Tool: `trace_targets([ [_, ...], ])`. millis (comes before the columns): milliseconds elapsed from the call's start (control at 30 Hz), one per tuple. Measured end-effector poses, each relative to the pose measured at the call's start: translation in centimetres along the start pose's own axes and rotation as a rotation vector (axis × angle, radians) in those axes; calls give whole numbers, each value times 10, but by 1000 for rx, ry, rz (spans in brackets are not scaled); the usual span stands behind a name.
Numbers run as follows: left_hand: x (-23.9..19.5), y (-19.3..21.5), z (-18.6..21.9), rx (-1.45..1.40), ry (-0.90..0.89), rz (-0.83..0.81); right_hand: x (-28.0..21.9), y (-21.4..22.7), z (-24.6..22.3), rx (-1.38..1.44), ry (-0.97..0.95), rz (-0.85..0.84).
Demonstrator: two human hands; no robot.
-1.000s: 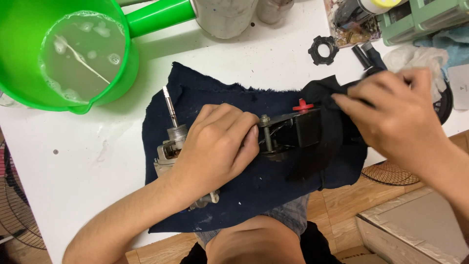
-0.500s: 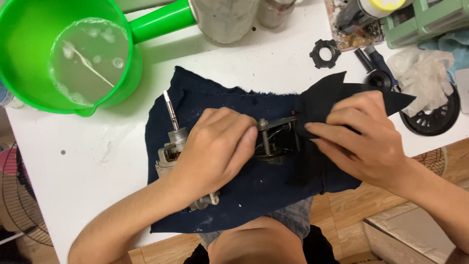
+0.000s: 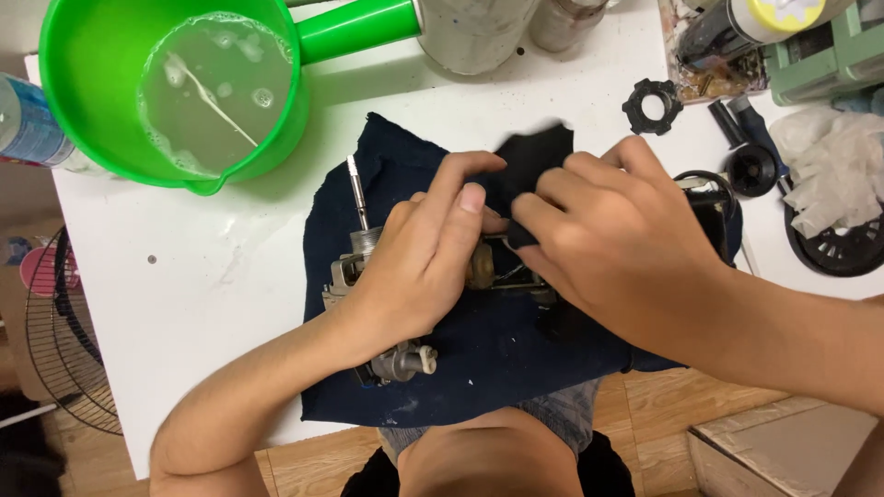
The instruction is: The person cleans a disassembled motor component using a toothbrush dipped in water from a green bowl. They scrub various parts of the black casing and the silver motor assembly, then wipe the parts with a black cloth.
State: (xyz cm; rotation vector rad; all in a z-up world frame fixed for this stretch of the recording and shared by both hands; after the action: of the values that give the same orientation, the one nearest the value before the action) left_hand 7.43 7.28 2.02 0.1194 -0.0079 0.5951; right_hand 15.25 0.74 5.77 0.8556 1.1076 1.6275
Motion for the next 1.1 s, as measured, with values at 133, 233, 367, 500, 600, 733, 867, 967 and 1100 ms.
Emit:
trace_targets([
  [133, 0, -1, 3, -11, -40, 1, 4, 4, 4, 105, 21, 44],
  [233, -1, -4, 3, 63, -102, -8, 1, 13, -1, 67, 70, 182],
  [367, -4, -5, 3, 53, -96, -13, -5, 25, -2, 56, 85, 318],
  [500, -3, -5, 6, 120, -147, -18, -14, 14, 8, 239, 120, 238],
  [600, -2, -5, 3, 109, -148, -11, -28, -8, 21, 376, 76, 173],
  [733, -2, -5, 6, 112, -172, -16, -42, -16, 45, 325, 5, 104],
  [867, -3, -6, 7, 112, -169, -22, -73, -17, 74, -41, -158, 126],
  [967, -2, -6, 9, 117, -180, -29, -75, -12, 83, 490, -306, 71],
  [1100, 1, -5, 6, 107, -135, -36, -88, -14, 74, 516, -285, 204],
])
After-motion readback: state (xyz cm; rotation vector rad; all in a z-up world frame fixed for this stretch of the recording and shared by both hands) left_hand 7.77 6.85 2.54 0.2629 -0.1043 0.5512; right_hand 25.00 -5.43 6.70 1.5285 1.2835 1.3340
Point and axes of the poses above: each hand's wrist, its own x-axis towards the middle knuckle, its own y-axis out of the back of the hand, z = x × y, the point moved 9 cm from there along x, towards the middle knuckle, and after that the axes turned 13 degrees about -x, right-handed, at the moved point
